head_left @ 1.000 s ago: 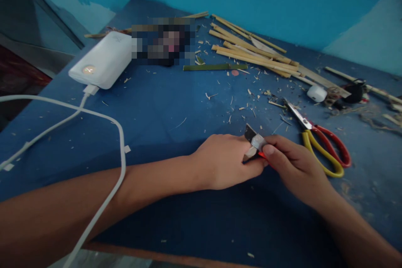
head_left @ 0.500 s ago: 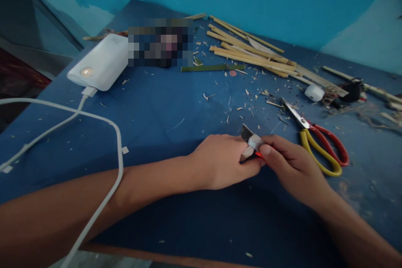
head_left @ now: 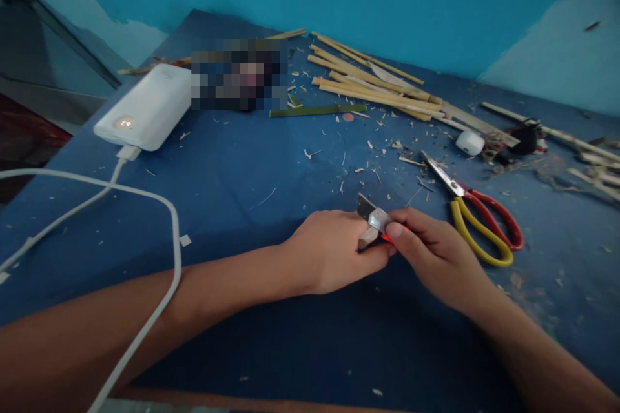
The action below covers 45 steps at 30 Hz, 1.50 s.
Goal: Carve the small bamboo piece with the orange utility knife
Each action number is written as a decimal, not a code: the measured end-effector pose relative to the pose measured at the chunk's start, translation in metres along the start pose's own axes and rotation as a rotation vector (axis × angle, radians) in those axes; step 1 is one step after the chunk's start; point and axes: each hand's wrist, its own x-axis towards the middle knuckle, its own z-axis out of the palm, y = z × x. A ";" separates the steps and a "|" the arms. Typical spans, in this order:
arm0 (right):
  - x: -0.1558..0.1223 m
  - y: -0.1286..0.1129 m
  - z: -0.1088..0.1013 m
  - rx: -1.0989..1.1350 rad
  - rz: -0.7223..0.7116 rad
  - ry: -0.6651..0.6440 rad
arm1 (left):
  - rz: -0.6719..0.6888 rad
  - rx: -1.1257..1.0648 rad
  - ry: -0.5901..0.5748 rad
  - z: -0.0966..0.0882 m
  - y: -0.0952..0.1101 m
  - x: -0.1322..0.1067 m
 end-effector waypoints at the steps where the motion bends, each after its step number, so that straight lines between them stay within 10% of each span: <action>1: 0.000 0.000 0.000 0.007 0.001 -0.001 | -0.004 0.005 0.014 0.001 0.000 0.000; 45: 0.001 -0.001 0.001 0.108 0.026 0.030 | -0.075 -0.231 -0.057 -0.005 -0.004 0.000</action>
